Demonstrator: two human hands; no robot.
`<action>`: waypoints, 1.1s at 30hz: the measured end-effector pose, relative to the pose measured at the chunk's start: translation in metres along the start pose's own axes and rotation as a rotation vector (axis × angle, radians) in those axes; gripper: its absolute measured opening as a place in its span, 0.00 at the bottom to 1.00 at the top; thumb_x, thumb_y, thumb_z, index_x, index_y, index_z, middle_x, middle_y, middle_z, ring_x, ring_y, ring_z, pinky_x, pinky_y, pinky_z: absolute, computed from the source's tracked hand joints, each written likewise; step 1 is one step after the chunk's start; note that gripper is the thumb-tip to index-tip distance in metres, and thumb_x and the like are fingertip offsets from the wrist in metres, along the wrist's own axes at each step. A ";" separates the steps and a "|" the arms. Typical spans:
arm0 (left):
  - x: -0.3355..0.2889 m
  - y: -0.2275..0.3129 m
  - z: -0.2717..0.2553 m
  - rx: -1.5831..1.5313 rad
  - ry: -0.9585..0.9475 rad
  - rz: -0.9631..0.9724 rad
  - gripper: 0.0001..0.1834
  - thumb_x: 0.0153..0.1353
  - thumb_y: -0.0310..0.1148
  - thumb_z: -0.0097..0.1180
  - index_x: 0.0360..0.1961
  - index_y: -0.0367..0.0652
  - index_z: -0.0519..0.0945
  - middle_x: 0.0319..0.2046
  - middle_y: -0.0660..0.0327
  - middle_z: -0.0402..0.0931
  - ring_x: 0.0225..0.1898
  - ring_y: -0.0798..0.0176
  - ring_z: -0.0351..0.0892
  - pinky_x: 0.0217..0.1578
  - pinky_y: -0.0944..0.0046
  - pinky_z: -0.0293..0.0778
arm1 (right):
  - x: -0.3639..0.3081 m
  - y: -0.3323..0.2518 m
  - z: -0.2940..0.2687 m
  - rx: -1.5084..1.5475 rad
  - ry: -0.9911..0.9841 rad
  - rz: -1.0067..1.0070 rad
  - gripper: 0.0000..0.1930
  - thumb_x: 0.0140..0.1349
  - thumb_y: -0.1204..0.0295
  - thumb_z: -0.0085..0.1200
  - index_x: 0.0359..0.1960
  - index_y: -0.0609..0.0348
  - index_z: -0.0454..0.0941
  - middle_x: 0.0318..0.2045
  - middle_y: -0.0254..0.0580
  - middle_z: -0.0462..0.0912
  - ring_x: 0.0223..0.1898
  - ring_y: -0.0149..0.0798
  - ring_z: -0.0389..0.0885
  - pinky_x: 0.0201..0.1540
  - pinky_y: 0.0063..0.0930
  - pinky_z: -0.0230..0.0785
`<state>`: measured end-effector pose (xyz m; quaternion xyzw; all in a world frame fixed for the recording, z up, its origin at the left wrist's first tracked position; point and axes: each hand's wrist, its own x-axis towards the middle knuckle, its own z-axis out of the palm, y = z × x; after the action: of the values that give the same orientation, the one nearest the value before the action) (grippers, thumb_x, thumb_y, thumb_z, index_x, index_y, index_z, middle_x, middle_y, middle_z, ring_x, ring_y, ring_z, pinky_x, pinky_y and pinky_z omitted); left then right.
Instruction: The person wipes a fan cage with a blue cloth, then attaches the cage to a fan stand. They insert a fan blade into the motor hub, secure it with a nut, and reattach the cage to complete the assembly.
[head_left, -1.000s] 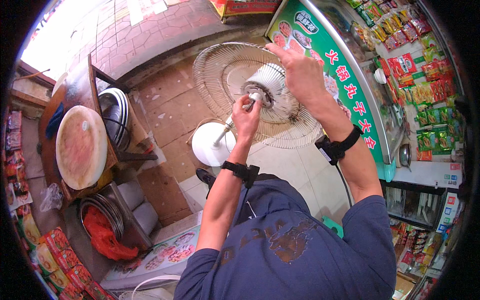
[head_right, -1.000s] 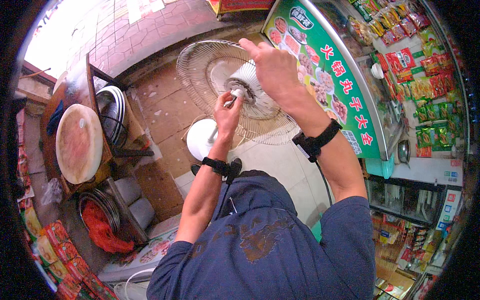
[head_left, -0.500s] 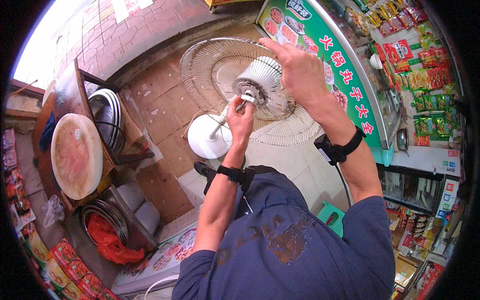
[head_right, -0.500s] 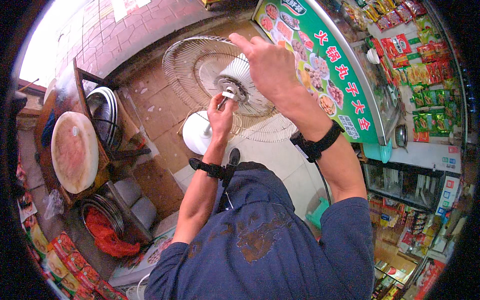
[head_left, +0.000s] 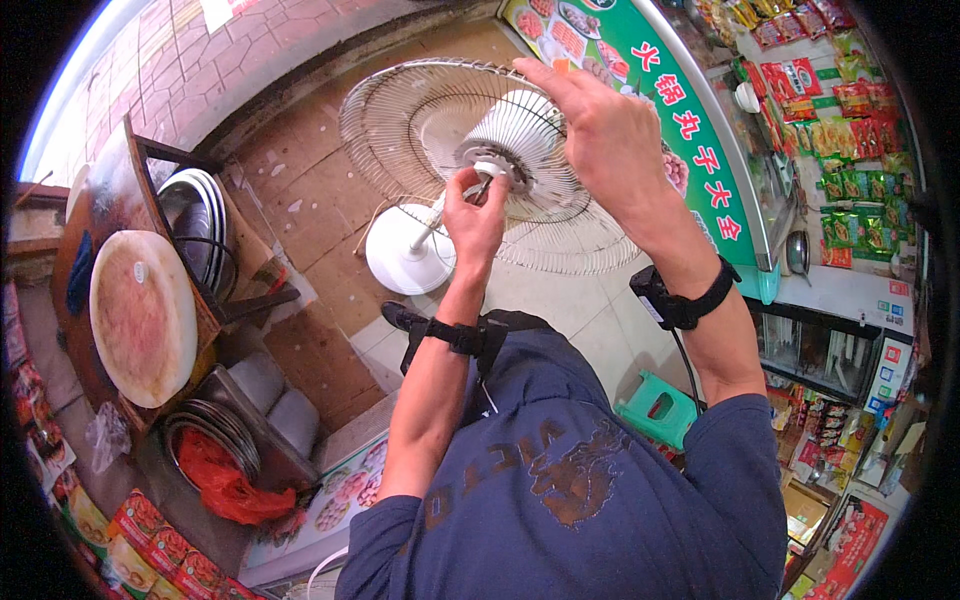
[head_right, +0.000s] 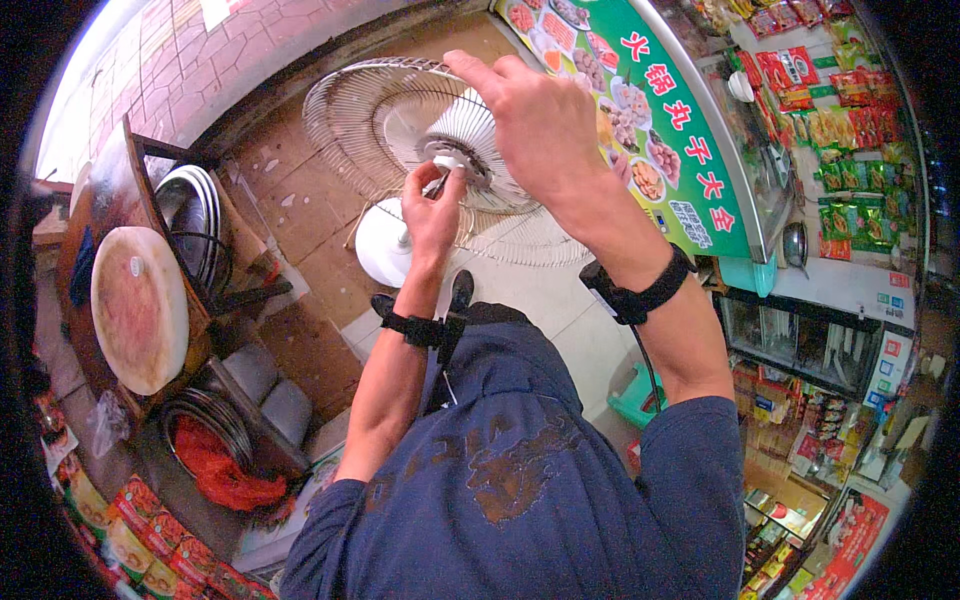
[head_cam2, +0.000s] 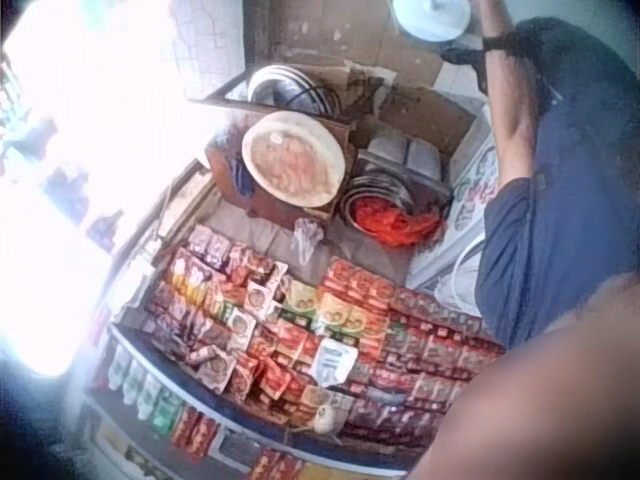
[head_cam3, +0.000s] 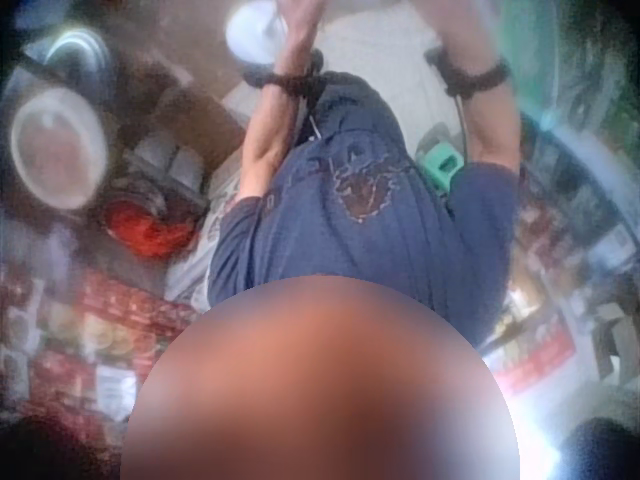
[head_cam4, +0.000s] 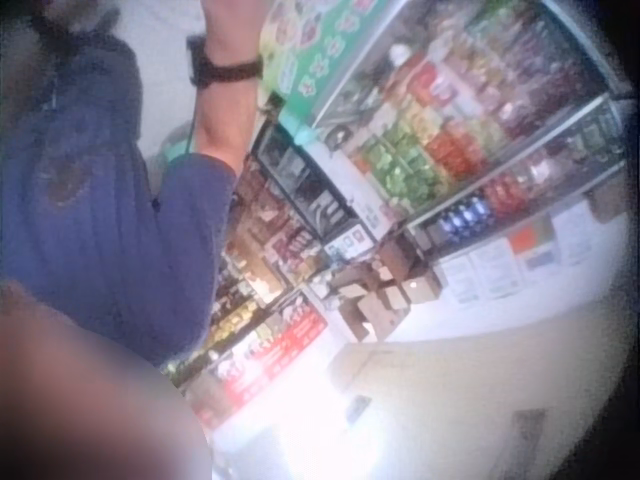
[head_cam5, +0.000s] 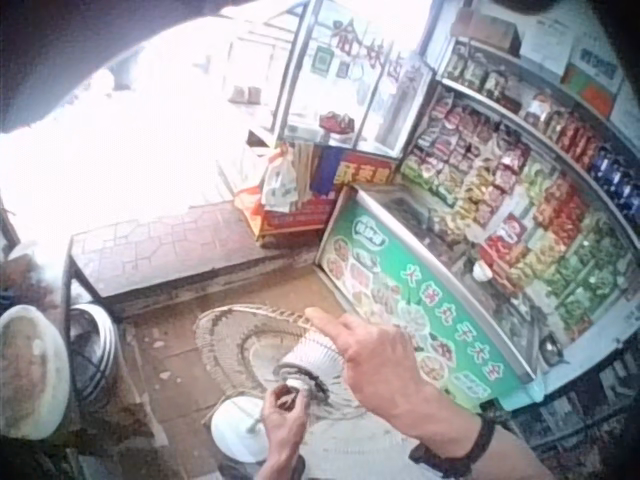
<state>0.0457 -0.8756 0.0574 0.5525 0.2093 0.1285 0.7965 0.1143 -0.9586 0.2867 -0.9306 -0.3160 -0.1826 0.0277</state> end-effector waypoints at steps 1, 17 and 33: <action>0.000 0.002 0.001 0.090 0.002 0.029 0.23 0.62 0.28 0.72 0.55 0.32 0.77 0.49 0.54 0.80 0.43 0.63 0.86 0.42 0.64 0.84 | 0.000 -0.002 -0.001 0.001 0.006 -0.001 0.28 0.61 0.78 0.55 0.64 0.39 0.82 0.33 0.43 0.84 0.32 0.52 0.87 0.33 0.44 0.80; 0.002 -0.003 -0.004 0.035 0.001 0.167 0.23 0.61 0.28 0.74 0.56 0.36 0.79 0.52 0.54 0.76 0.51 0.58 0.82 0.51 0.61 0.81 | -0.006 -0.011 -0.006 -0.022 0.005 0.068 0.30 0.61 0.80 0.54 0.65 0.38 0.81 0.34 0.41 0.84 0.30 0.50 0.88 0.32 0.44 0.81; 0.001 0.001 0.004 0.035 -0.044 0.092 0.25 0.61 0.27 0.72 0.58 0.39 0.78 0.55 0.55 0.73 0.49 0.59 0.81 0.48 0.62 0.82 | -0.006 -0.016 -0.010 0.000 0.036 0.079 0.29 0.61 0.79 0.53 0.64 0.37 0.83 0.34 0.40 0.84 0.31 0.48 0.88 0.31 0.43 0.80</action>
<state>0.0483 -0.8782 0.0598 0.5780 0.1681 0.1491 0.7845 0.0967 -0.9508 0.2930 -0.9390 -0.2784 -0.1980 0.0405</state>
